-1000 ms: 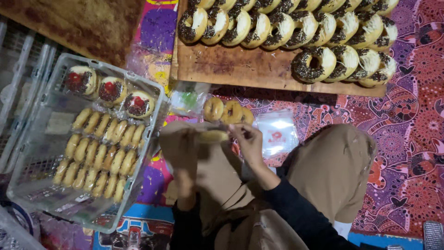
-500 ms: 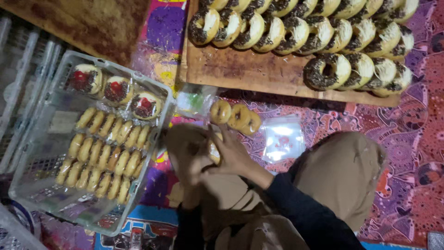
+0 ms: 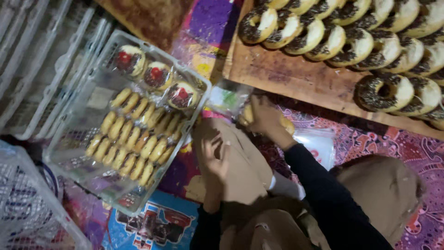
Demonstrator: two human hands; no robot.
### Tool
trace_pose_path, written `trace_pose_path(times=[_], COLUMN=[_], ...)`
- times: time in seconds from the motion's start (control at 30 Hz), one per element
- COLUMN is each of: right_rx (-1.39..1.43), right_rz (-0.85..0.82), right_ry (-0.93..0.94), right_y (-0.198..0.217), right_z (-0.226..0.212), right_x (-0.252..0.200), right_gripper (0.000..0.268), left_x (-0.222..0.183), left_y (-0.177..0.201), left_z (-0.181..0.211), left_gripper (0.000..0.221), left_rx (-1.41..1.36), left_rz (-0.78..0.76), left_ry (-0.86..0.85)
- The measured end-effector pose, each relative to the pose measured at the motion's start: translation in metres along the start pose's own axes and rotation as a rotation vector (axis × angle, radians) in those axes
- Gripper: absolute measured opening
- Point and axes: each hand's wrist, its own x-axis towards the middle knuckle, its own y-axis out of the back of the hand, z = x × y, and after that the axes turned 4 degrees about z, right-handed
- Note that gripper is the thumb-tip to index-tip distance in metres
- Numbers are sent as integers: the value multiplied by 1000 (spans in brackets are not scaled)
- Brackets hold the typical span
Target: The person sits on a patterned floor mat and individually places assorted pastries into small clear plastic bags. They pick up each pastry from a wooden board or a nearby crate, seal the bag, and place the packaged item into a white crate.
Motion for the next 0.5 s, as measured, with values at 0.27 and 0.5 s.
trace_pose_path(times=[0.27, 0.5], right_rx=[1411, 182], right_rz=[-714, 88], right_ry=[-513, -233], right_y=[9, -3], right_z=[-17, 39], right_x=[-132, -75], right_gripper=[84, 90], left_x=[-15, 54], left_y=[8, 129], left_z=[8, -14], left_gripper=[119, 111], left_rx=[102, 531], left_rz=[-277, 160], left_ry=[-478, -629])
